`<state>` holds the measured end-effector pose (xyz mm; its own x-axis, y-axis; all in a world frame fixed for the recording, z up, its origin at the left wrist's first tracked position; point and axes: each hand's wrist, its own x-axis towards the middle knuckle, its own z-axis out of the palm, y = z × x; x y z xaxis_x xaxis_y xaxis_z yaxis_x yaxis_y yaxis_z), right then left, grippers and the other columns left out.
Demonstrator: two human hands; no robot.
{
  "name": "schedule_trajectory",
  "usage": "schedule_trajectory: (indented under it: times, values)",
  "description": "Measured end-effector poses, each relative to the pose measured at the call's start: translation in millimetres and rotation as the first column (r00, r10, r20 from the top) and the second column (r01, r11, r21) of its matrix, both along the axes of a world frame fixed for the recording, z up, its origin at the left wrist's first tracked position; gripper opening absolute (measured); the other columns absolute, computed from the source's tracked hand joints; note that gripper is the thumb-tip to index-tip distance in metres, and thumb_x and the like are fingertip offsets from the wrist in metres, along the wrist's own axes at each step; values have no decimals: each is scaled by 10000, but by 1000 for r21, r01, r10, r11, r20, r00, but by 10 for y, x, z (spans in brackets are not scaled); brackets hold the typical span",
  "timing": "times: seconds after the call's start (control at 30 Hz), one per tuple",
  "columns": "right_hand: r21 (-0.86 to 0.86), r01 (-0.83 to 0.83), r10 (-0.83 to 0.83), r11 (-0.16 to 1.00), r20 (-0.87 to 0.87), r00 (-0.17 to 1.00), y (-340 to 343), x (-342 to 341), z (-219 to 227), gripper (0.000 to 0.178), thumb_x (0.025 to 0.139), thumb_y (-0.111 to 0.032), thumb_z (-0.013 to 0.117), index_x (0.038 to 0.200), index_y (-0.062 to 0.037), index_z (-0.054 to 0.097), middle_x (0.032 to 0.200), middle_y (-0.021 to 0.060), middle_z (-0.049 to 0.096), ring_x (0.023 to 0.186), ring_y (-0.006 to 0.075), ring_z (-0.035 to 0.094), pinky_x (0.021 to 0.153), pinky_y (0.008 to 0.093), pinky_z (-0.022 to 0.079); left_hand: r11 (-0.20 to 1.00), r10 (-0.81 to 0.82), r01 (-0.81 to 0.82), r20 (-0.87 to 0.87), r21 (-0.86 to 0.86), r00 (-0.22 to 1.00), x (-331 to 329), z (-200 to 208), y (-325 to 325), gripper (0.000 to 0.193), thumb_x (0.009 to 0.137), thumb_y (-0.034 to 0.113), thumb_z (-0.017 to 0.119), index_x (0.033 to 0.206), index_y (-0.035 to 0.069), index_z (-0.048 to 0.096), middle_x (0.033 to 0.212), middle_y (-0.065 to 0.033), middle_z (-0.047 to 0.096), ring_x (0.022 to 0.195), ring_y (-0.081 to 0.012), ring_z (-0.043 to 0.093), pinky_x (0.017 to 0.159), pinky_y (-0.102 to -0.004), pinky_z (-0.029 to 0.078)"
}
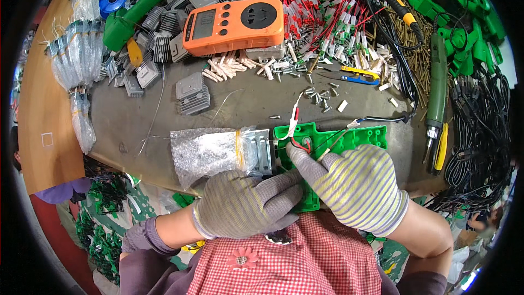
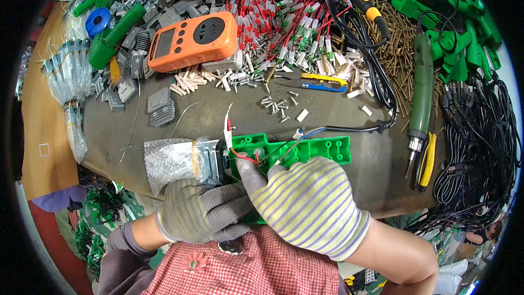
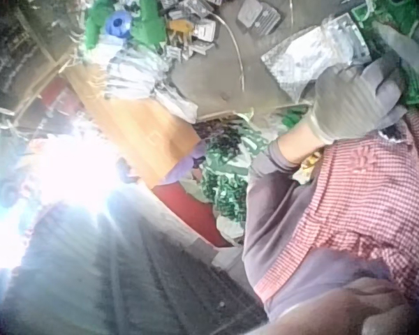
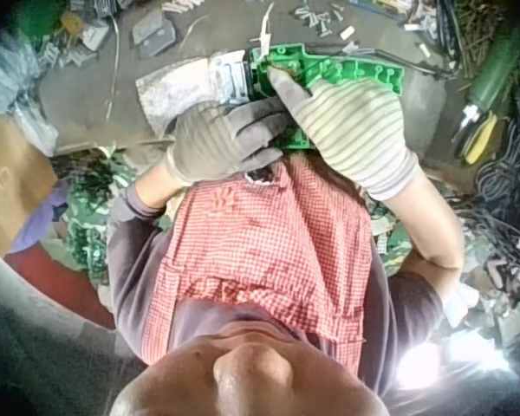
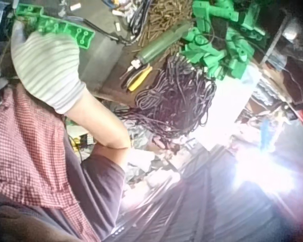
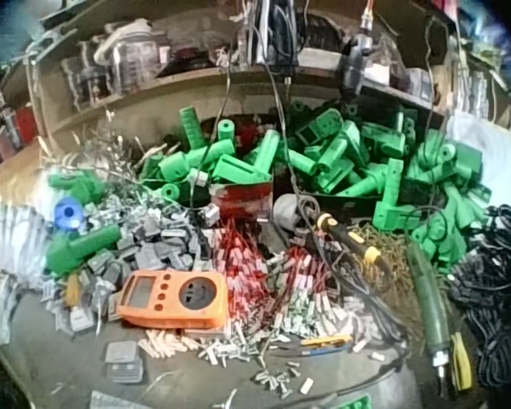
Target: Soldering wires and assembling a circuit board into a green plastic housing.
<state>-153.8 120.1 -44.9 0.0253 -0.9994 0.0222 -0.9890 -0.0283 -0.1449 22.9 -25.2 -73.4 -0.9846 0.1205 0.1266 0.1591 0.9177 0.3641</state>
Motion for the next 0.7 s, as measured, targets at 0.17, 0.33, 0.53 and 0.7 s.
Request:
schedule_trajectory:
  times: [0.17, 0.33, 0.53, 0.7]
  values:
    - [90, 18, -33, 996, 173, 984, -52, 14, 57, 386, 920, -170, 486, 1247, -5, 609, 587, 70, 570, 475, 234, 582, 399, 400, 393, 999, -33, 33, -18, 25, 999, -2, 52, -53, 456, 746, 468, 747, 1095, 180, 685, 1105, -2, 651, 710, -187, 650, 536, -344, 500]
    - [159, 34, -59, 987, 157, 986, -76, 16, 75, 413, 911, -144, 485, 1296, -44, 595, 547, 69, 546, 454, 252, 569, 412, 422, 402, 966, 185, -126, -269, 224, 945, -20, 163, -490, 620, 603, 335, 863, 1154, 131, 667, 1088, -86, 632, 794, -301, 640, 693, -405, 528]
    - [260, -20, -100, 965, 440, 893, -241, -106, 181, 442, 833, -139, 582, 1232, 51, 581, 630, 183, 612, 570, 378, 619, 520, 483, 480, 957, 261, -228, -187, 179, 947, -104, -50, -459, 687, 536, 325, 878, 1151, 122, 647, 1061, -81, 608, 999, -304, 572, 898, -455, 436]
    - [125, -29, -60, 992, 657, 752, -111, -89, 70, 535, 833, -146, 598, 1300, 103, 521, 696, 234, 629, 678, 414, 644, 613, 465, 528, 956, 259, -224, -193, 189, 946, -136, -87, -444, 698, 530, 324, 885, 1147, 119, 630, 1083, -85, 607, 1001, -305, 569, 903, -451, 429]
